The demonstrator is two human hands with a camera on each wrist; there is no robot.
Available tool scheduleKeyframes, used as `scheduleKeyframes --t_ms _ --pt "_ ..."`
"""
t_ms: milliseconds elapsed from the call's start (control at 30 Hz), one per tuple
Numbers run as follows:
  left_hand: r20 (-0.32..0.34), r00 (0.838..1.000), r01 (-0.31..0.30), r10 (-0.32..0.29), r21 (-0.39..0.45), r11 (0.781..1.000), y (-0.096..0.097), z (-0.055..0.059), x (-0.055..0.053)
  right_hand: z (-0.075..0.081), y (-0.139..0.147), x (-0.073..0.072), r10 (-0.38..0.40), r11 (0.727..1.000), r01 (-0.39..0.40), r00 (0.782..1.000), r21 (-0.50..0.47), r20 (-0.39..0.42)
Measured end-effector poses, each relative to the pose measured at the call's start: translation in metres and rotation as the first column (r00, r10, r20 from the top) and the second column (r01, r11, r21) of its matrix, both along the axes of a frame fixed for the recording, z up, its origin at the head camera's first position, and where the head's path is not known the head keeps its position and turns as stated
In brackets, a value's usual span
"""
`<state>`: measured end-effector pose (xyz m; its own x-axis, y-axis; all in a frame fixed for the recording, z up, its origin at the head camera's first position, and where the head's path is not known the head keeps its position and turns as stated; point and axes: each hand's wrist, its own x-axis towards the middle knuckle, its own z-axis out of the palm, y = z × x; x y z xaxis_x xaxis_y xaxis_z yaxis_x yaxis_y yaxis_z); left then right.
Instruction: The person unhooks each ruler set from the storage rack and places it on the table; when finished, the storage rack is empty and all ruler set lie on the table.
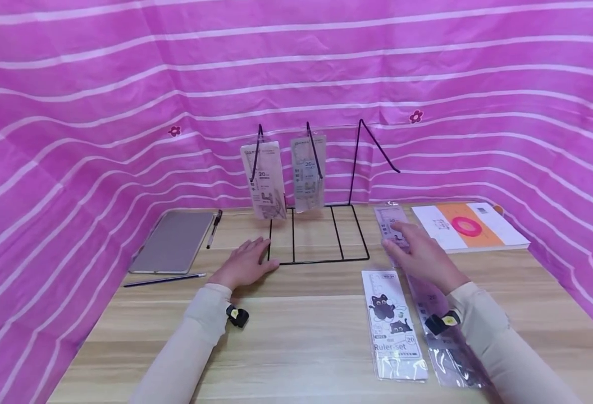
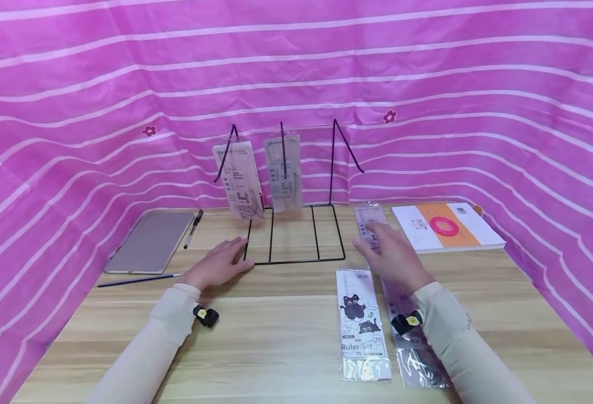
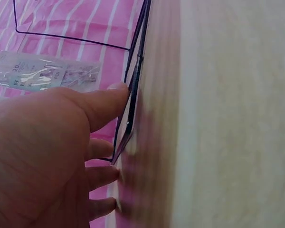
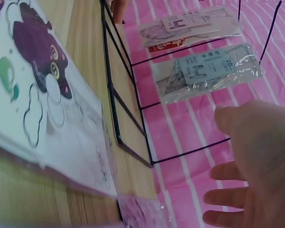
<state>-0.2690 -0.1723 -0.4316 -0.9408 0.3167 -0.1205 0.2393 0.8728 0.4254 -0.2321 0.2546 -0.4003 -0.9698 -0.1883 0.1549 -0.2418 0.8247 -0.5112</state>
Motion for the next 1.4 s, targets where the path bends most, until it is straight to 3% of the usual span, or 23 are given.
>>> scheduleKeyframes --t_ms 200,333,433,700,867,1133,1400 --pt "0.019 1.0 0.003 -0.004 0.038 0.999 -0.004 0.009 0.001 -0.003 -0.014 -0.011 0.089 0.988 -0.093 0.995 0.124 0.04" --pt "0.022 1.0 0.008 -0.009 0.055 0.998 -0.005 0.012 0.001 -0.011 -0.023 -0.025 0.183 0.969 -0.191 0.981 0.158 0.065" --pt "0.028 1.0 0.009 -0.011 0.054 0.998 -0.003 0.013 0.002 -0.018 -0.027 -0.035 0.216 0.958 -0.222 0.975 0.182 0.056" --pt "-0.002 1.0 -0.022 0.022 0.028 0.999 0.01 0.028 0.007 -0.032 -0.033 -0.042 0.176 0.948 -0.204 0.975 0.243 0.133" --pt "-0.025 1.0 -0.011 0.012 0.042 0.999 0.017 0.037 0.011 -0.032 -0.036 -0.043 0.187 0.948 -0.21 0.976 0.238 0.115" --pt "-0.026 1.0 -0.016 0.016 -0.012 1.0 0.016 0.032 0.013 -0.032 -0.039 -0.045 0.184 0.943 -0.208 0.976 0.26 0.116" --pt "-0.072 0.997 0.022 -0.016 0.091 0.996 0.024 0.032 0.012 -0.032 -0.039 -0.045 0.172 0.944 -0.198 0.978 0.264 0.119"
